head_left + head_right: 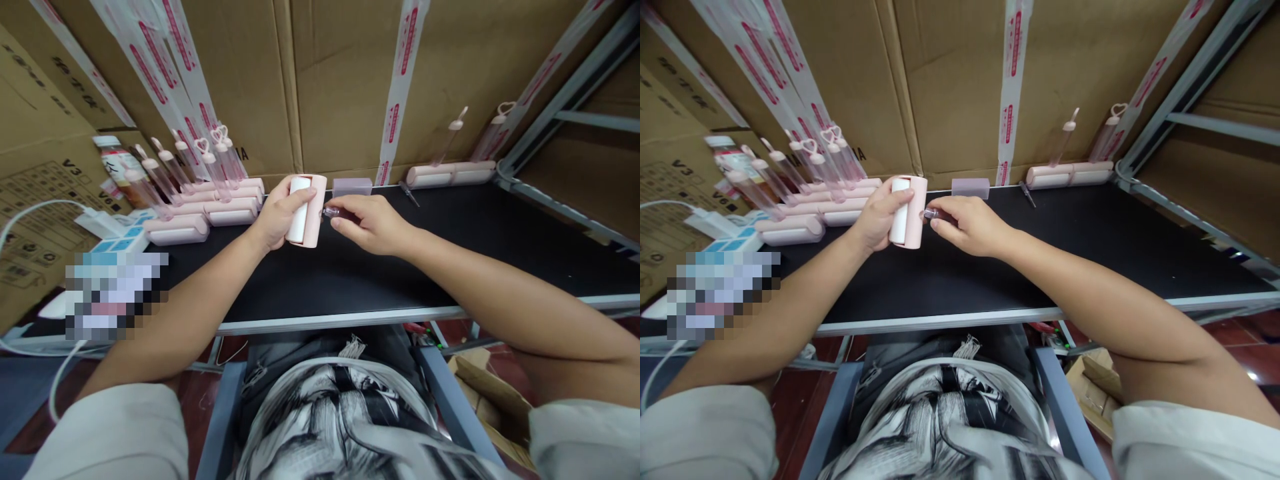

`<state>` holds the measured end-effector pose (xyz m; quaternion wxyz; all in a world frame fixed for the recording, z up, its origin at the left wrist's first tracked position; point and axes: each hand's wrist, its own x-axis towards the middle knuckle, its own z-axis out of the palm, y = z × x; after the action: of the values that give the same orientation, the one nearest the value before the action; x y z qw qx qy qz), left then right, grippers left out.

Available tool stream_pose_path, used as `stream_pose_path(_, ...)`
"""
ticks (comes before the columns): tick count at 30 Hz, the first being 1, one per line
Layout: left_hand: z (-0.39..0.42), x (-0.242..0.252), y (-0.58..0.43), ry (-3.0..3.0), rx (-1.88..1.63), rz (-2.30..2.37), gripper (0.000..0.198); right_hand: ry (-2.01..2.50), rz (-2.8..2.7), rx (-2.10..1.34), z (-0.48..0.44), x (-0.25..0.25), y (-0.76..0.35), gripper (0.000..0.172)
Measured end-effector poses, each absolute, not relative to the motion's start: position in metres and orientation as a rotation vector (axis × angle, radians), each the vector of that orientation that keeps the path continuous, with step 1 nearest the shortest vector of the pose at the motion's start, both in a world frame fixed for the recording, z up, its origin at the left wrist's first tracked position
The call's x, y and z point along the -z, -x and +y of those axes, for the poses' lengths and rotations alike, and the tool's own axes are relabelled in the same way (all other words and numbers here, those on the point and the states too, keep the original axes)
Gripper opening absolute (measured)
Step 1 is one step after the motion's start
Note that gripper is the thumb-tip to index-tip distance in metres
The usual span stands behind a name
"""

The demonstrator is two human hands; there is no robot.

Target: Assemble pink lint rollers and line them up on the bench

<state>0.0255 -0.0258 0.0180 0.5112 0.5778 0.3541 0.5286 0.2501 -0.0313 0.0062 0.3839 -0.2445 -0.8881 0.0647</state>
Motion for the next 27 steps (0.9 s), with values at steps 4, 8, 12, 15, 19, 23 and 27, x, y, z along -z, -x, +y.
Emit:
stream_pose_path(4,-0.026,-0.018,-0.027,-1.398,-1.319,0.858,0.049,0.627,-2.344,-0.091,-0.034,-0.007,-0.249,0.036)
stream_pose_path(8,-0.026,-0.017,-0.026,-1.438,-1.318,0.884,0.05,0.671,-2.378,-0.061,-0.035,-0.006,-0.249,0.036)
stream_pose_path(12,-0.023,-0.015,-0.023,-1.623,-1.32,0.893,0.056,0.689,-2.419,-0.095,-0.036,-0.006,-0.248,0.036)
stream_pose_path(15,-0.018,-0.009,-0.02,-1.753,-1.34,0.901,0.061,0.706,-2.46,-0.107,-0.038,-0.008,-0.247,0.038)
stream_pose_path(19,-0.008,0.003,-0.017,-1.891,-1.39,0.88,0.072,0.81,-2.5,-0.077,-0.041,-0.009,-0.246,0.037)
stream_pose_path(23,-0.002,0.012,-0.016,-2.0,-1.414,0.885,0.076,0.943,-2.537,-0.025,-0.045,-0.009,-0.244,0.035)
stream_pose_path(27,-0.002,0.015,-0.017,-2.044,-1.456,0.94,0.077,0.992,-2.548,-0.006,-0.049,-0.011,-0.242,0.034)
